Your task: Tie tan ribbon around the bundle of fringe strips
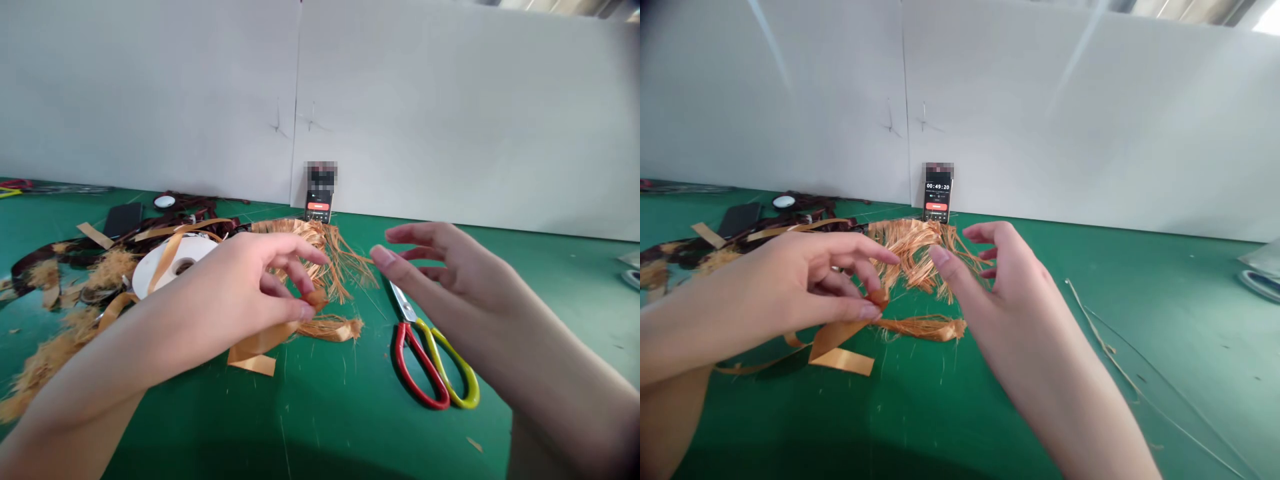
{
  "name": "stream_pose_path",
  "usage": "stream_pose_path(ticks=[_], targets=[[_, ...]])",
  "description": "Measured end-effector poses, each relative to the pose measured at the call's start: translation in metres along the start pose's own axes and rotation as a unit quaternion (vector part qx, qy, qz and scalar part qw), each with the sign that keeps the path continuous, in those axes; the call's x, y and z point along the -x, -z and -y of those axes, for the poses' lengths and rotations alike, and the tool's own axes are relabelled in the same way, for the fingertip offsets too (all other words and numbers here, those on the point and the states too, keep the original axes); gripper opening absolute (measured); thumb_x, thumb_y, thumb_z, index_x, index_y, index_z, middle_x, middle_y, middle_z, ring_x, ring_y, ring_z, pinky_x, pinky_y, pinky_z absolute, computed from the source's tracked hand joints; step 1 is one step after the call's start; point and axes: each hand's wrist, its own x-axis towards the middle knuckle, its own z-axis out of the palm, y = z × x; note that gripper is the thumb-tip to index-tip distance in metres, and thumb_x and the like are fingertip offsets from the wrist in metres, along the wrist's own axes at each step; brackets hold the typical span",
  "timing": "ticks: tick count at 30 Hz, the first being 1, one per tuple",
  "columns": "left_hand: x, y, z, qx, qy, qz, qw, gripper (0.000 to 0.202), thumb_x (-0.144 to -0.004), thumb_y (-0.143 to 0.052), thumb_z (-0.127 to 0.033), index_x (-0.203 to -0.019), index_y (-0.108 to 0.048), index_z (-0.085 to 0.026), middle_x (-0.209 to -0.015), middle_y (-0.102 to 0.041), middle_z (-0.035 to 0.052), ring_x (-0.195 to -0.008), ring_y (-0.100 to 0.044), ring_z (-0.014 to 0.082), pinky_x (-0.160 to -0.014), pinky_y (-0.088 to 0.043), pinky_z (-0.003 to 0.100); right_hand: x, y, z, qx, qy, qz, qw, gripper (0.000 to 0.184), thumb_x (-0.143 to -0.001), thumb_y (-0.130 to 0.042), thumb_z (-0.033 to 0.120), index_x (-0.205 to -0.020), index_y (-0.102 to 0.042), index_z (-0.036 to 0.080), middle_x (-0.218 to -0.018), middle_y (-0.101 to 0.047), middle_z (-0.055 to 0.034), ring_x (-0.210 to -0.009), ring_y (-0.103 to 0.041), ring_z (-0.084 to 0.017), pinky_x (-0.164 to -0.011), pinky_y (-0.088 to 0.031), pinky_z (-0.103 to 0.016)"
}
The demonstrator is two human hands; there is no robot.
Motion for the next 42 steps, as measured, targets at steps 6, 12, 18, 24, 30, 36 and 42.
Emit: stream_pose_path(ticks=[6,12,18,24,30,36,42], targets=[[0.001,0.000,-0.001,-0.035,0.005,-0.030,0.999,0.028,-0.074,-0.068,-0.049,-0.098,-0.068,-0.035,-0.103,-0.073,-0.0029,-0.079,-0.071,0.0201,-0.062,-0.053,0.026,0.009,0.000,0.011,0.011,0.030,0.111,0.993,0.030,-0.073,-0.065,0.055,-0.074,-0.063,0.025,-0.068,-0.064,-0.0007,-0.057,-0.056,-0.014,-0.045,-0.042,-0.025],[0.004,0.001,0.003,-0.040,-0.008,0.018,0.999,0.025,-0.081,-0.063,-0.051,-0.091,-0.067,-0.028,-0.082,-0.073,-0.0017,-0.071,-0.069,0.0181,-0.051,-0.046,0.022,0.011,-0.009,0.016,-0.010,0.005,0.217,0.976,0.023,-0.080,-0.058,0.043,-0.076,-0.071,0.025,-0.071,-0.068,-0.0009,-0.062,-0.058,-0.015,-0.051,-0.043,-0.026],[0.002,0.000,-0.001,-0.024,-0.020,0.032,0.999,0.022,-0.082,-0.062,-0.047,-0.087,-0.066,-0.026,-0.076,-0.072,-0.0017,-0.069,-0.068,0.0173,-0.052,-0.045,0.023,0.011,-0.010,0.018,0.005,0.010,0.224,0.975,0.021,-0.080,-0.056,0.036,-0.074,-0.073,0.024,-0.075,-0.071,-0.0026,-0.068,-0.062,-0.018,-0.055,-0.044,-0.029],[0.005,0.001,-0.006,-0.049,-0.012,0.014,0.999,0.021,-0.085,-0.059,-0.045,-0.088,-0.066,-0.024,-0.081,-0.072,0.0007,-0.074,-0.065,0.0187,-0.056,-0.043,0.026,0.011,-0.014,0.016,-0.030,-0.012,0.217,0.976,0.014,-0.077,-0.058,0.030,-0.079,-0.071,0.024,-0.079,-0.073,-0.0035,-0.068,-0.063,-0.018,-0.050,-0.043,-0.027],[0.005,0.001,-0.001,-0.043,-0.034,-0.002,0.999,0.022,-0.083,-0.060,-0.044,-0.088,-0.065,-0.023,-0.077,-0.069,0.0014,-0.068,-0.062,0.0180,-0.055,-0.044,0.027,0.014,-0.015,0.022,-0.041,-0.053,0.188,0.980,0.011,-0.076,-0.059,0.030,-0.071,-0.067,0.024,-0.067,-0.065,-0.0008,-0.059,-0.055,-0.015,-0.051,-0.039,-0.028],[0.010,0.000,-0.011,-0.042,-0.004,-0.008,0.999,0.016,-0.082,-0.061,-0.038,-0.081,-0.063,-0.022,-0.073,-0.067,0.0004,-0.070,-0.064,0.0190,-0.062,-0.049,0.030,0.015,-0.014,0.024,-0.069,-0.070,0.199,0.975,0.011,-0.073,-0.059,0.031,-0.070,-0.066,0.024,-0.067,-0.064,-0.0023,-0.060,-0.055,-0.016,-0.048,-0.036,-0.028],[0.006,-0.001,-0.008,0.003,-0.008,0.020,1.000,0.017,-0.081,-0.064,-0.040,-0.088,-0.062,-0.025,-0.088,-0.073,0.0003,-0.086,-0.069,0.0213,-0.073,-0.054,0.032,0.013,-0.015,0.022,-0.078,-0.067,0.227,0.968,0.012,-0.075,-0.058,0.028,-0.067,-0.066,0.024,-0.070,-0.066,-0.0020,-0.059,-0.055,-0.015,-0.045,-0.034,-0.026]])
